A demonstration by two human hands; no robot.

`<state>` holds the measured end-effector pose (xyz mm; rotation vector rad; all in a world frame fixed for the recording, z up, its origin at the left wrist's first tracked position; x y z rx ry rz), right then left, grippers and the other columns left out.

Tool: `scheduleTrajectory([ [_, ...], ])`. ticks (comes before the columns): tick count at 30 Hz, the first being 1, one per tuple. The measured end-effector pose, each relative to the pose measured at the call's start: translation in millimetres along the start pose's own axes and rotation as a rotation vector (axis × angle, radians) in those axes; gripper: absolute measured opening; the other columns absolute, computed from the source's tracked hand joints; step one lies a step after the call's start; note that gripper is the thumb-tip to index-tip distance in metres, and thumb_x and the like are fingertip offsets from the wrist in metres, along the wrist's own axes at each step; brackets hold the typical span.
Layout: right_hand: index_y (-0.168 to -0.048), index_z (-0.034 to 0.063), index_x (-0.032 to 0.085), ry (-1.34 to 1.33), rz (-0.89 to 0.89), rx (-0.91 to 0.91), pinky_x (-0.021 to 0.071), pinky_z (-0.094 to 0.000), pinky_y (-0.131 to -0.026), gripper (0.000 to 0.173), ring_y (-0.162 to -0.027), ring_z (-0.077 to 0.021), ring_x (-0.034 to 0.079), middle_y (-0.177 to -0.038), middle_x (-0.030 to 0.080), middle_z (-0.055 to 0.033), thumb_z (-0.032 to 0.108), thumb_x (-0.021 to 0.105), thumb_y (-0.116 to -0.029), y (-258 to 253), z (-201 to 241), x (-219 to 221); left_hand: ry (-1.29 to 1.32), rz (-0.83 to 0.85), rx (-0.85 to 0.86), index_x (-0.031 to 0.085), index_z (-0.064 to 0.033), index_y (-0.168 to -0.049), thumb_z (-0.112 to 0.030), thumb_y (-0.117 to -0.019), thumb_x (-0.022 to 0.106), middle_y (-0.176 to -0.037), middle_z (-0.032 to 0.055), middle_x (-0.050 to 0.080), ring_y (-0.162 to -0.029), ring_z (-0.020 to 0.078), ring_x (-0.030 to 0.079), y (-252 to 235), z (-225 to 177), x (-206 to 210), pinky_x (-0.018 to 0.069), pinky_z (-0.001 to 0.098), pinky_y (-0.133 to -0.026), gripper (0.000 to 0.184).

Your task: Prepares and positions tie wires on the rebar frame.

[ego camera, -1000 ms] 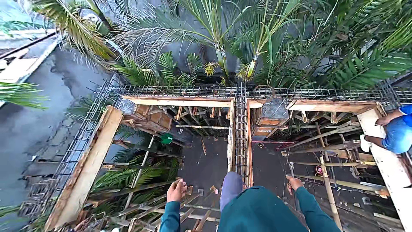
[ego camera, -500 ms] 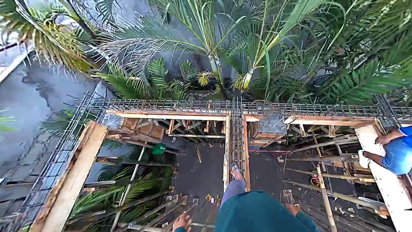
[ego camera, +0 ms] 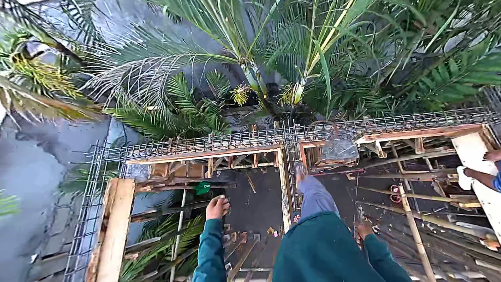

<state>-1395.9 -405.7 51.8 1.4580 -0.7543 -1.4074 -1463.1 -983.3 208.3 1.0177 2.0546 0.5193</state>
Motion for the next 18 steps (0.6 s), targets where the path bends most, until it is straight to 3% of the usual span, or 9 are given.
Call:
scheduleTrajectory([
  [3,-0.143,-0.0097,0.049,0.099,0.051,0.022,0.0483,-0.0546,-0.1,0.049,-0.116,-0.0397,0.061,-0.135,0.056,-0.0333,0.028,0.042,-0.1127,-47,20,19,0.009,0.036,0.016,0.053,0.001,-0.14,-0.025,-0.1113,0.045,-0.122,0.0225,0.066,-0.093,0.0265,0.069,-47,-57,36,0.0565,0.0426,-0.079,0.039],
  [7,-0.146,-0.0103,0.047,0.401,0.157,-0.054,0.0353,-0.0518,-0.119,0.052,-0.142,-0.0393,0.047,-0.15,0.048,-0.0312,0.029,0.043,-0.1126,-114,90,37,0.046,0.021,-0.12,0.052,0.001,-0.14,-0.026,-0.1118,0.043,-0.122,0.0237,0.066,-0.093,0.0285,0.068,-110,-91,80,0.0557,0.0445,-0.078,0.04],
  [9,-0.148,-0.0086,0.046,0.514,0.261,-0.087,0.0326,-0.0503,-0.122,0.047,-0.145,-0.0374,0.044,-0.153,0.047,-0.0293,0.021,0.041,-0.1126,-101,138,29,-0.043,0.035,-0.249,0.053,0.001,-0.141,-0.029,-0.1118,0.044,-0.122,0.0242,0.066,-0.093,0.0308,0.068,-118,-86,93,0.056,0.0471,-0.078,0.043],
  [10,-0.147,-0.0096,0.047,0.41,0.253,-0.106,0.0363,-0.0484,-0.119,0.045,-0.141,-0.0354,0.05,-0.149,0.05,-0.0295,0.019,0.039,-0.1131,-84,190,22,-0.077,0.038,-0.281,0.054,0.0011,-0.14,-0.03,-0.1117,0.044,-0.121,0.024,0.067,-0.092,0.031,0.068,-129,-93,102,0.0558,0.0473,-0.077,0.043],
  [11,-0.141,-0.0101,0.052,0.258,0.182,-0.096,0.0466,-0.0438,-0.107,0.043,-0.121,-0.0301,0.061,-0.134,0.06,-0.0275,0.02,0.039,-0.1135,-68,237,18,-0.096,0.033,-0.317,0.054,0.0007,-0.14,-0.03,-0.1115,0.045,-0.121,0.0238,0.067,-0.093,0.0311,0.068,-137,-100,109,0.0555,0.0474,-0.077,0.043],
  [12,-0.13,-0.0097,0.056,0.1,0.1,-0.053,0.0509,-0.0369,-0.08,0.044,-0.085,-0.0215,0.059,-0.103,0.06,-0.019,0.027,0.039,-0.1137,-48,280,15,-0.107,0.03,-0.354,0.054,0.0003,-0.14,-0.031,-0.1113,0.046,-0.122,0.0237,0.067,-0.093,0.031,0.068,-142,-105,114,0.0551,0.0476,-0.077,0.043],
  [13,-0.119,-0.0065,0.057,-0.004,0.059,-0.018,0.0494,-0.0329,-0.061,0.045,-0.062,-0.0161,0.051,-0.08,0.053,-0.0101,0.035,0.04,-0.1128,-31,322,10,-0.118,0.03,-0.379,0.054,-0.0003,-0.14,-0.031,-0.1111,0.047,-0.122,0.0235,0.067,-0.093,0.0308,0.068,-146,-112,118,0.055,0.0473,-0.077,0.043],
  [14,-0.114,-0.0036,0.056,-0.089,0.05,0.004,0.048,-0.0325,-0.054,0.045,-0.053,-0.0146,0.047,-0.07,0.047,-0.0055,0.039,0.042,-0.1114,-19,361,3,-0.128,0.031,-0.399,0.054,-0.0006,-0.14,-0.032,-0.1108,0.047,-0.122,0.0233,0.067,-0.093,0.0304,0.068,-150,-121,122,0.055,0.0469,-0.077,0.043],
  [18,-0.11,-0.0004,0.056,-0.212,0.037,-0.072,0.0485,-0.0328,-0.055,0.043,-0.052,-0.014,0.046,-0.07,0.045,-0.0022,0.041,0.044,-0.1105,-3,474,-16,-0.212,0.047,-0.428,0.055,-0.0017,-0.14,-0.032,-0.1103,0.049,-0.12,0.0226,0.068,-0.093,0.031,0.069,-168,-167,136,0.0553,0.0475,-0.077,0.042],
])
Point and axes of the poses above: each hand's wrist, its own y-axis away from the middle knuckle, its own x-axis out of the palm, z = x × y, the point moved 2 cm from there along -y, towards the middle knuckle
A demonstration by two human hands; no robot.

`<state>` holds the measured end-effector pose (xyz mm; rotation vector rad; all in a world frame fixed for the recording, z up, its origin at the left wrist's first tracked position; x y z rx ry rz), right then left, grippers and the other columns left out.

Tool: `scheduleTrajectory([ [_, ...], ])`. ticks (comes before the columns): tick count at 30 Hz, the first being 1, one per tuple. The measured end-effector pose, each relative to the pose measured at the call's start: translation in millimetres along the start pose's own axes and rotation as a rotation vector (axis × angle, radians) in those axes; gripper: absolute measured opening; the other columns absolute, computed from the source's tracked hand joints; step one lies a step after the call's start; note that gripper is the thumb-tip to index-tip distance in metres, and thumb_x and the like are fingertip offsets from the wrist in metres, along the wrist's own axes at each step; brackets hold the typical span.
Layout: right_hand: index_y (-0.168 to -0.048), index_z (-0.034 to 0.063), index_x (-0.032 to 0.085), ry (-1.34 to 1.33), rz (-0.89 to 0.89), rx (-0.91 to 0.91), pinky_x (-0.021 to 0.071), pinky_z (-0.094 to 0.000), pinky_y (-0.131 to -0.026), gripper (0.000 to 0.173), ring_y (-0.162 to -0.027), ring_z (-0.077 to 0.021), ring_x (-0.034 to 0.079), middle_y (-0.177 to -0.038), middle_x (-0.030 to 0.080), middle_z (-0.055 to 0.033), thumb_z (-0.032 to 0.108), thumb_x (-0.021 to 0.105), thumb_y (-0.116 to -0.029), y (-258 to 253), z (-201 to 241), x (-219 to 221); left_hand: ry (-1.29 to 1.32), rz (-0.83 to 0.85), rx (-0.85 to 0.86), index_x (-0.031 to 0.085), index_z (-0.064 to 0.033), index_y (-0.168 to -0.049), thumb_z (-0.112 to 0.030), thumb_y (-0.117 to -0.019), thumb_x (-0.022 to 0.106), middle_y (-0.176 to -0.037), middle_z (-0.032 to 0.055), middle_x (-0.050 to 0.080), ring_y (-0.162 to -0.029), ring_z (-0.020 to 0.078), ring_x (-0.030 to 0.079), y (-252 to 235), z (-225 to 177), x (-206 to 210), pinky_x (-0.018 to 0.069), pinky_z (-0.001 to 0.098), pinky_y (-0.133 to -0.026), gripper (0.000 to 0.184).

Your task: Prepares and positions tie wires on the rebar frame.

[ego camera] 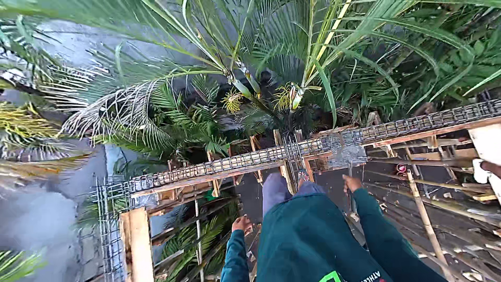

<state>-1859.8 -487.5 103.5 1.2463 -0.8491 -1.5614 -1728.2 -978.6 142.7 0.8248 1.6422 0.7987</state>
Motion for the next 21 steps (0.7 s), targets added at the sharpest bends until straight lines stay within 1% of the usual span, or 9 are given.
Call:
scheduleTrajectory([
  [4,-0.101,0.0025,0.054,-0.113,-0.044,-0.013,0.048,-0.0284,-0.051,0.039,-0.048,-0.0116,0.045,-0.066,0.043,-0.0003,0.039,0.043,-0.1116,-2,44,10,-0.113,0.014,0.031,0.055,-0.0001,-0.138,-0.03,-0.1094,0.052,-0.115,0.023,0.07,-0.092,0.0312,0.071,-21,-56,0,0.0567,0.0471,-0.077,0.042],
  [8,-0.102,0.001,0.055,-0.238,-0.097,0.125,0.0499,-0.0307,-0.051,0.043,-0.047,-0.0119,0.047,-0.064,0.045,-0.0008,0.043,0.046,-0.1098,-16,11,32,-0.404,0.042,0.12,0.056,0.0063,-0.136,-0.024,-0.1091,0.053,-0.12,0.0256,0.067,-0.101,0.0304,0.067,-34,-144,-2,0.0533,0.045,-0.09,0.041],
  [10,-0.121,-0.0044,0.056,-0.26,-0.113,0.188,0.0513,-0.0357,-0.065,0.046,-0.065,-0.017,0.053,-0.083,0.053,-0.0092,0.039,0.042,-0.1119,-16,-25,51,-0.679,0.084,0.192,0.058,0.0082,-0.135,-0.023,-0.1092,0.053,-0.128,0.0275,0.065,-0.116,0.0342,0.064,-56,-196,-3,0.0477,0.0468,-0.104,0.041],
  [11,-0.132,-0.0069,0.055,-0.263,-0.128,0.198,0.0521,-0.0421,-0.078,0.046,-0.083,-0.0241,0.059,-0.101,0.059,-0.0182,0.033,0.041,-0.1127,-17,-48,65,-0.8,0.106,0.24,0.059,0.0076,-0.135,-0.023,-0.1093,0.052,-0.131,0.0278,0.064,-0.12,0.0357,0.063,-75,-222,-3,0.0462,0.0482,-0.107,0.041],
  [12,-0.139,-0.0085,0.053,-0.288,-0.161,0.208,0.0522,-0.0515,-0.093,0.046,-0.105,-0.0352,0.064,-0.123,0.062,-0.029,0.027,0.043,-0.1119,-21,-74,82,-0.856,0.127,0.28,0.06,0.0064,-0.135,-0.023,-0.1096,0.051,-0.13,0.0273,0.064,-0.118,0.0361,0.064,-94,-253,-4,0.0483,0.049,-0.104,0.04],
  [14,-0.146,-0.0101,0.046,-0.452,-0.225,0.322,0.0474,-0.0579,-0.104,0.049,-0.126,-0.0439,0.058,-0.142,0.052,-0.0351,0.025,0.043,-0.1118,-9,-105,122,-0.887,0.159,0.342,0.059,0.0034,-0.136,-0.026,-0.1096,0.051,-0.125,0.0257,0.068,-0.109,0.0368,0.068,-129,-329,-2,0.0541,0.0528,-0.093,0.04],
  [16,-0.15,-0.007,0.04,-0.675,-0.278,0.485,0.0497,-0.0547,-0.096,0.052,-0.115,-0.0401,0.06,-0.14,0.051,-0.0332,0.03,0.039,-0.1128,20,-113,164,-0.98,0.175,0.423,0.059,0.0032,-0.136,-0.026,-0.1092,0.051,-0.124,0.0261,0.067,-0.108,0.0383,0.068,-147,-417,-2,0.0542,0.0558,-0.091,0.04],
  [19,-0.135,0.0001,0.049,-0.954,-0.41,0.636,0.0494,-0.0403,-0.062,0.044,-0.066,-0.0212,0.052,-0.094,0.054,-0.0147,0.036,0.042,-0.1109,59,-104,237,-1.089,0.122,0.555,0.055,0.0013,-0.141,-0.031,-0.111,0.046,-0.129,0.0259,0.064,-0.109,0.0382,0.066,-144,-546,-5,0.0533,0.0553,-0.091,0.045],
  [21,-0.118,0.0005,0.052,-1.096,-0.415,0.677,0.0469,-0.0357,-0.054,0.037,-0.054,-0.016,0.045,-0.075,0.045,-0.0057,0.035,0.041,-0.1109,76,-81,273,-1.024,0.08,0.651,0.053,0.0015,-0.142,-0.031,-0.111,0.046,-0.129,0.026,0.064,-0.106,0.0366,0.066,-137,-615,1,0.0533,0.054,-0.088,0.046],
])
Point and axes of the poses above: each hand's wrist, its own y-axis away from the middle knuckle, its own x-axis out of the palm, z = x × y, the point moved 2 cm from there along -y, towards the middle knuckle
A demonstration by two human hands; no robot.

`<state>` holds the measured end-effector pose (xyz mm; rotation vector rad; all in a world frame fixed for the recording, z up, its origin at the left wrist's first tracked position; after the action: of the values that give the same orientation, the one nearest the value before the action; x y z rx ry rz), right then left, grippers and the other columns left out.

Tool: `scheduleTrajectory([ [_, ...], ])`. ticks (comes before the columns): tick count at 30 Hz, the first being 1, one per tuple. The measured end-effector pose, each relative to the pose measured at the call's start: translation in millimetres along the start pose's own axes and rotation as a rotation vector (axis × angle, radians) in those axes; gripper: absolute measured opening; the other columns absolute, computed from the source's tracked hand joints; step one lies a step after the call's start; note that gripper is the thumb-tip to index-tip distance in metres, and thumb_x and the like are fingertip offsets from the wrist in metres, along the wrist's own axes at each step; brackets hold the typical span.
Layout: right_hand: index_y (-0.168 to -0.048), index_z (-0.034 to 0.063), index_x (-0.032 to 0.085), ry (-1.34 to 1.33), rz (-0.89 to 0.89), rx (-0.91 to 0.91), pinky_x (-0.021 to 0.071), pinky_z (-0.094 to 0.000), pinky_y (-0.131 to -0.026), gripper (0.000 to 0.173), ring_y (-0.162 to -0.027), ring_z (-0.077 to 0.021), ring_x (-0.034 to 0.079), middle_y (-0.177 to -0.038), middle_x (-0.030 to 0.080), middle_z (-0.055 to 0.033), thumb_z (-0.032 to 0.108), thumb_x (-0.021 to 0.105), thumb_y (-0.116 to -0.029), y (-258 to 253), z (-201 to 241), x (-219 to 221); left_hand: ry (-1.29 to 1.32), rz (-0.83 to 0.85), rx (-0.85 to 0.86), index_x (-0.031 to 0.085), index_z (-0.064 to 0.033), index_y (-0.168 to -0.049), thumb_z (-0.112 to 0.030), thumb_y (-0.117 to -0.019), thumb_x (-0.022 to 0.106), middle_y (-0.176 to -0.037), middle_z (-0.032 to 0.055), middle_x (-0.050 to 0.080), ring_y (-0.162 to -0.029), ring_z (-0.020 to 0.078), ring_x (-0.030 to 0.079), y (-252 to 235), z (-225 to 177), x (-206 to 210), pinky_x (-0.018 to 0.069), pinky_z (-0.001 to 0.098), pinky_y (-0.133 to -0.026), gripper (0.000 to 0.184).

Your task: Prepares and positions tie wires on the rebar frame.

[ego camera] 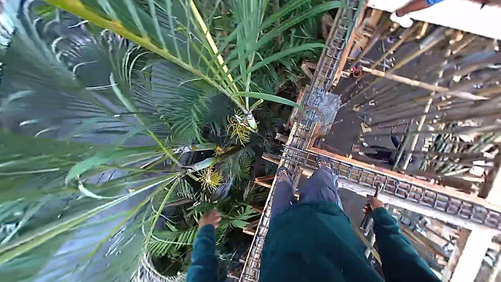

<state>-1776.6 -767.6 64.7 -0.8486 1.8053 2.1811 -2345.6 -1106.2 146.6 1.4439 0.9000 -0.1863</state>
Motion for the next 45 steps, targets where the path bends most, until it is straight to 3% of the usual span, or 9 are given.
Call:
scheduleTrajectory([
  [5,-0.119,-0.0019,0.056,0.0,0.023,0.063,0.0511,-0.0368,-0.057,0.041,-0.055,-0.0167,0.051,-0.075,0.051,-0.0068,0.036,0.042,-0.1108,23,-64,50,-0.047,-0.033,0.083,0.052,-0.0003,-0.143,-0.028,-0.1117,0.044,-0.131,0.0242,0.062,-0.105,0.0327,0.066,-35,-69,-37,0.0531,0.0501,-0.086,0.043],
  [15,-0.132,-0.006,0.057,0.24,0.084,0.071,0.0533,-0.0447,-0.077,0.048,-0.079,-0.0261,0.062,-0.103,0.062,-0.021,0.035,0.044,-0.1115,58,-100,49,-0.278,0.436,0.32,0.054,0.0004,-0.141,-0.021,-0.1085,0.048,-0.131,0.0244,0.063,-0.11,0.0342,0.066,22,-136,120,0.0537,0.051,-0.092,0.04],
  [20,-0.135,-0.0064,0.057,0.249,0.022,0.006,0.0515,-0.054,-0.093,0.049,-0.101,-0.0373,0.066,-0.122,0.064,-0.0293,0.034,0.042,-0.1119,47,-99,43,-0.354,0.571,0.403,0.053,0.0013,-0.141,-0.021,-0.1085,0.049,-0.129,0.0233,0.064,-0.11,0.0327,0.067,29,-129,161,0.0548,0.0494,-0.092,0.039],
  [27,-0.117,-0.0055,0.062,-0.069,-0.043,-0.029,0.0553,-0.0369,-0.071,0.042,-0.066,-0.0164,0.062,-0.084,0.063,-0.0101,0.031,0.042,-0.1123,78,-128,70,-0.589,0.447,0.315,0.055,0.0014,-0.14,-0.024,-0.1085,0.052,-0.13,0.0253,0.064,-0.111,0.0364,0.067,-48,-74,120,0.0533,0.0515,-0.093,0.041],
  [30,-0.119,-0.007,0.066,0.036,-0.051,-0.054,0.0486,-0.0529,-0.094,0.047,-0.099,-0.0328,0.065,-0.108,0.068,-0.0247,0.034,0.044,-0.1117,75,-134,85,-0.588,0.372,0.293,0.057,0.0014,-0.139,-0.024,-0.1091,0.051,-0.128,0.026,0.065,-0.109,0.0383,0.067,-72,-63,109,0.0536,0.0536,-0.092,0.04],
  [34,-0.124,-0.0072,0.066,0.057,-0.124,-0.153,0.0425,-0.06,-0.108,0.048,-0.125,-0.0442,0.058,-0.129,0.062,-0.0324,0.035,0.049,-0.1098,28,-122,114,-0.54,0.359,0.307,0.06,0.0012,-0.135,-0.019,-0.108,0.052,-0.123,0.0249,0.067,-0.104,0.037,0.069,-81,-65,145,0.0555,0.0529,-0.088,0.035],
  [37,-0.136,-0.0044,0.059,0.006,-0.102,-0.248,0.0387,-0.0564,-0.115,0.047,-0.135,-0.041,0.053,-0.14,0.057,-0.0301,0.033,0.049,-0.1094,-28,-96,142,-0.555,0.435,0.388,0.059,0.0037,-0.135,-0.018,-0.1063,0.054,-0.122,0.0257,0.068,-0.106,0.0374,0.069,-83,-64,210,0.0553,0.0535,-0.092,0.036],
  [41,-0.134,-0.0004,0.063,-0.074,-0.105,-0.411,0.0496,-0.0496,-0.106,0.041,-0.116,-0.0301,0.066,-0.124,0.069,-0.0219,0.029,0.05,-0.1089,-129,-61,180,-0.728,0.409,0.652,0.058,0.0018,-0.137,-0.028,-0.0985,0.068,-0.136,0.0282,0.059,-0.127,0.0426,0.058,-95,-53,326,0.0465,0.0577,-0.107,0.05],
  [45,-0.135,0.0005,0.062,-0.226,-0.194,-0.476,0.0555,-0.0512,-0.097,0.037,-0.107,-0.0307,0.07,-0.121,0.07,-0.0211,0.024,0.052,-0.1087,-250,-51,216,-0.933,0.268,0.839,0.059,-0.008,-0.142,-0.047,-0.0893,0.074,-0.146,0.026,0.053,-0.134,0.0495,0.049,-110,-67,396,0.0409,0.0696,-0.106,0.067],
])
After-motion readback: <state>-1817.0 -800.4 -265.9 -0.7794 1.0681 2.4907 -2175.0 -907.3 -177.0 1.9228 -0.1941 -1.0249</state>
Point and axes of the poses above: each hand's wrist, its own y-axis away from the middle knuckle, its own x-axis out of the palm, z = x × y, the point moved 2 cm from there along -y, towards the middle knuckle
